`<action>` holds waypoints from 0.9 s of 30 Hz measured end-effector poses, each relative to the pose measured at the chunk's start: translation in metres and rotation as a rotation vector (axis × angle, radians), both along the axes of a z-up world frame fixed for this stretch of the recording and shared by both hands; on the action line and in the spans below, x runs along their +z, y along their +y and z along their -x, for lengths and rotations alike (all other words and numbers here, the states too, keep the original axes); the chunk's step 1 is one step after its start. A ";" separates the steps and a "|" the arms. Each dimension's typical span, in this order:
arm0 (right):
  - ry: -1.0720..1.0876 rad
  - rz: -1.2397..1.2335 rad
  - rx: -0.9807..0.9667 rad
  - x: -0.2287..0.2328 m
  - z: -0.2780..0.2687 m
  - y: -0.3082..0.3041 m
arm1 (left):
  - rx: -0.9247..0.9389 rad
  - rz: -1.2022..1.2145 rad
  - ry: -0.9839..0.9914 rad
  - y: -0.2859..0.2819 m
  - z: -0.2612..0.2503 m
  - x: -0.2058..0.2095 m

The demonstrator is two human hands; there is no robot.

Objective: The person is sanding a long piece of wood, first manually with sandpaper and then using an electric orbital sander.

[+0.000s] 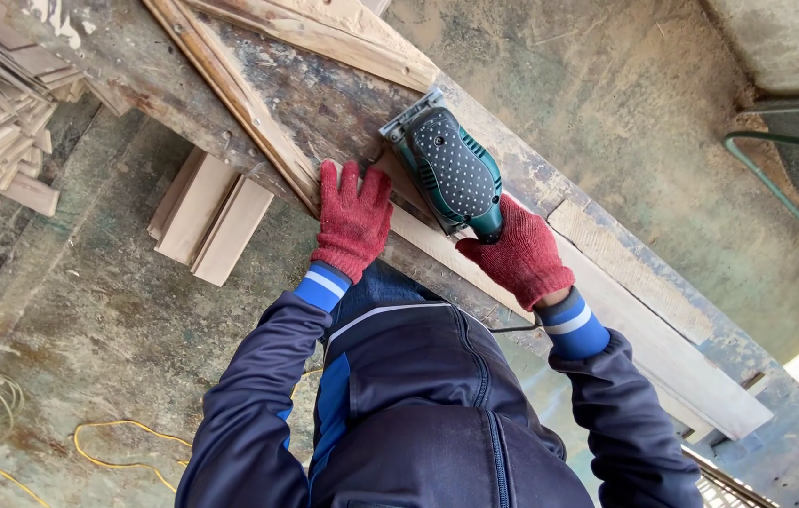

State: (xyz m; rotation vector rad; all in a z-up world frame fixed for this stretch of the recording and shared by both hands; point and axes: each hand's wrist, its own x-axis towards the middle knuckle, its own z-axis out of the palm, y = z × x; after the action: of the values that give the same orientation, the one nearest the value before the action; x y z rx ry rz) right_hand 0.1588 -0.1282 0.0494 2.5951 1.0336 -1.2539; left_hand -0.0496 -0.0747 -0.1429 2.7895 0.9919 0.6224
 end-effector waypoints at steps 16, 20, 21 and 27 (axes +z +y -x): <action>0.056 -0.002 -0.066 0.005 -0.024 -0.059 | -0.040 -0.169 0.019 0.005 -0.018 -0.020; 0.041 0.055 -0.070 0.002 -0.038 -0.087 | -0.016 -0.202 0.048 0.007 -0.017 -0.021; 0.040 0.054 -0.064 0.003 -0.041 -0.094 | -0.010 -0.203 0.049 0.005 -0.018 -0.015; -0.010 0.122 -0.150 0.007 -0.063 -0.148 | 0.043 -0.198 0.065 0.002 -0.022 -0.010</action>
State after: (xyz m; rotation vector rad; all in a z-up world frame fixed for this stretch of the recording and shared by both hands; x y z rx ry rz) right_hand 0.2216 -0.2758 0.0562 2.6227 0.7470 -1.2900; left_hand -0.0280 -0.0730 -0.1532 2.9843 1.0603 0.6734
